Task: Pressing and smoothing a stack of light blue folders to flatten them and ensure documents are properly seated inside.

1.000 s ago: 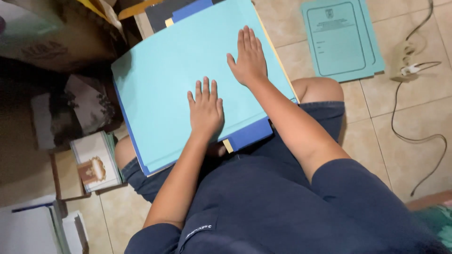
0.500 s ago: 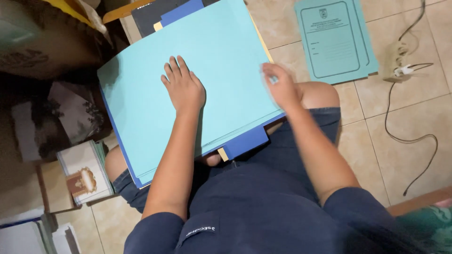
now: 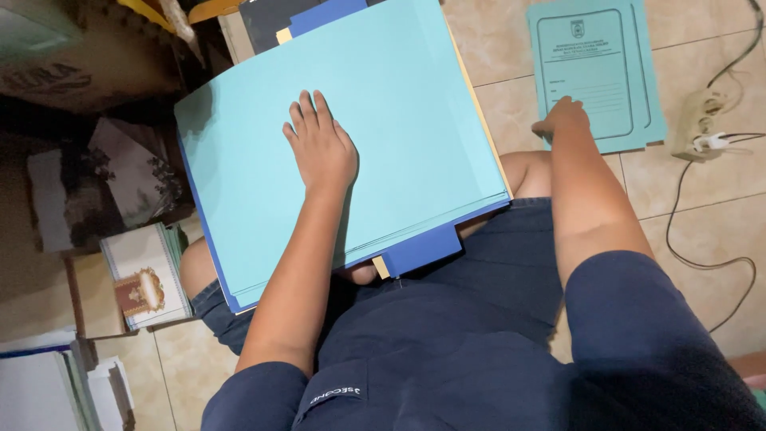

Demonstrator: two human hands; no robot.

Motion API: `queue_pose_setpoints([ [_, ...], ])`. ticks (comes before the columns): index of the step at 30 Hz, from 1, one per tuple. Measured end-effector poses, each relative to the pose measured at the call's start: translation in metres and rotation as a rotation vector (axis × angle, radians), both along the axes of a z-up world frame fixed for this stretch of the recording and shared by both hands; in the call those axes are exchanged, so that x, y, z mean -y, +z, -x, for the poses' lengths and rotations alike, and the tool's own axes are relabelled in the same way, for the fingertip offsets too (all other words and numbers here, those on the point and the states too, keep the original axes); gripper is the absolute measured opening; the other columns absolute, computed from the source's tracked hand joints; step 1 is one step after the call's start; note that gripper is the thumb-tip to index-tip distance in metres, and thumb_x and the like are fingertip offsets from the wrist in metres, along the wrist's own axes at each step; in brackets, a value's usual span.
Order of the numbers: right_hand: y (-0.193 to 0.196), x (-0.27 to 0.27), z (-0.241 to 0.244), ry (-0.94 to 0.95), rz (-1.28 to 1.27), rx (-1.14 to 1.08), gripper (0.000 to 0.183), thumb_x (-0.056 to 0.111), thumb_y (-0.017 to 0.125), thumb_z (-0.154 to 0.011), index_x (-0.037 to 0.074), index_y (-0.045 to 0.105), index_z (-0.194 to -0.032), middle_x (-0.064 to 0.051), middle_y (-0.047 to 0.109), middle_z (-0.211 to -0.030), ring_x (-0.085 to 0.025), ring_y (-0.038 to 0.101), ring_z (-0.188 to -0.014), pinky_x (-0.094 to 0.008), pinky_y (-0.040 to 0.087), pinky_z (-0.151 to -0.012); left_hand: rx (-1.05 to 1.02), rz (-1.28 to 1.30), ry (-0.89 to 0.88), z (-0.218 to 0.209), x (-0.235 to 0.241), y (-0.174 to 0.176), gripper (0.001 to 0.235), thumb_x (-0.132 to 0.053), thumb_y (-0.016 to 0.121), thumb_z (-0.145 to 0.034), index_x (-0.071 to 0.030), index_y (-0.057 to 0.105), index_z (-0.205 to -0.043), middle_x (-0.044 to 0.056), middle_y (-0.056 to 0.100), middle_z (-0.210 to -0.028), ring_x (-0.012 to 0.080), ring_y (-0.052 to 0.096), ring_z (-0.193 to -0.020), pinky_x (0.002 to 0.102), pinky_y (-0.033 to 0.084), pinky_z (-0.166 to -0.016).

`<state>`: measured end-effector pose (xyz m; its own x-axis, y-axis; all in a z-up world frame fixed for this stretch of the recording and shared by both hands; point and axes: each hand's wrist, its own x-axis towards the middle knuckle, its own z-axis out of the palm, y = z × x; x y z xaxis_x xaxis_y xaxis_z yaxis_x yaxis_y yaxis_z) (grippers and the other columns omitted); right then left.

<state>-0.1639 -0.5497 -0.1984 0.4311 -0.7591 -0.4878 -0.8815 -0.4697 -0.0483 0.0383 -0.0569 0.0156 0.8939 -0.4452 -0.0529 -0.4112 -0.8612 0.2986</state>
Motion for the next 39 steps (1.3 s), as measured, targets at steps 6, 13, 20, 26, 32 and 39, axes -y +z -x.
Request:
queue_pose_setpoints([
  [6,0.013,-0.009,0.003,0.002,0.088,0.102,0.035,0.01,0.068,-0.088,-0.016,0.071,-0.111,-0.037,0.069,-0.102,-0.057,0.067,-0.101,-0.064,0.057,-0.084,-0.013,0.082,-0.082,-0.006,-0.011,-0.008,0.052,-0.018,0.034,-0.11,-0.003,0.03,-0.16,0.02,0.023,-0.166,0.0374,0.014,-0.154,0.055,0.01,-0.122],
  [13,0.065,-0.006,0.034,-0.027,0.348,0.272,0.019,0.009,0.062,-0.097,-0.005,0.073,-0.102,-0.028,0.073,-0.097,-0.05,0.072,-0.097,-0.061,0.059,-0.079,-0.099,0.175,-0.225,-0.002,-0.046,0.004,0.055,-0.02,0.044,-0.107,-0.001,0.036,-0.158,0.022,0.024,-0.167,0.0382,0.015,-0.156,0.056,0.01,-0.125],
  [20,0.229,-0.107,0.019,0.435,0.981,0.631,0.004,0.014,0.078,-0.086,0.011,0.076,-0.089,-0.006,0.07,-0.086,-0.03,0.063,-0.064,-0.039,0.051,-0.058,0.265,0.261,-0.142,0.007,-0.048,-0.012,0.05,-0.014,0.053,-0.096,0.005,0.054,-0.142,0.026,0.044,-0.155,0.0411,0.035,-0.147,0.052,0.024,-0.121],
  [26,0.297,-0.273,-0.017,0.574,0.938,0.612,0.009,0.013,0.074,-0.092,0.017,0.075,-0.085,-0.002,0.066,-0.085,-0.028,0.067,-0.064,-0.041,0.054,-0.059,0.179,0.209,-0.111,0.003,-0.053,-0.008,0.05,-0.021,0.046,-0.1,-0.001,0.052,-0.146,0.022,0.042,-0.158,0.0361,0.033,-0.15,0.051,0.022,-0.123],
  [32,0.257,-0.397,-0.034,0.557,0.292,0.532,0.013,0.01,0.062,-0.095,0.01,0.074,-0.089,-0.009,0.067,-0.08,-0.039,0.074,-0.079,-0.054,0.058,-0.07,0.103,0.173,-0.131,0.004,-0.058,-0.003,0.054,-0.035,0.036,-0.106,-0.007,0.051,-0.15,0.018,0.042,-0.16,0.032,0.031,-0.153,0.051,0.019,-0.125],
  [39,0.193,-0.184,0.006,0.127,0.393,0.556,0.047,0.047,0.069,-0.105,0.005,0.068,-0.127,-0.023,0.065,-0.116,-0.047,0.063,-0.11,-0.06,0.051,-0.088,0.095,0.149,-0.146,0.004,-0.058,0.0,0.052,-0.029,0.038,-0.105,-0.007,0.049,-0.151,0.018,0.041,-0.16,0.0329,0.031,-0.153,0.051,0.019,-0.125],
])
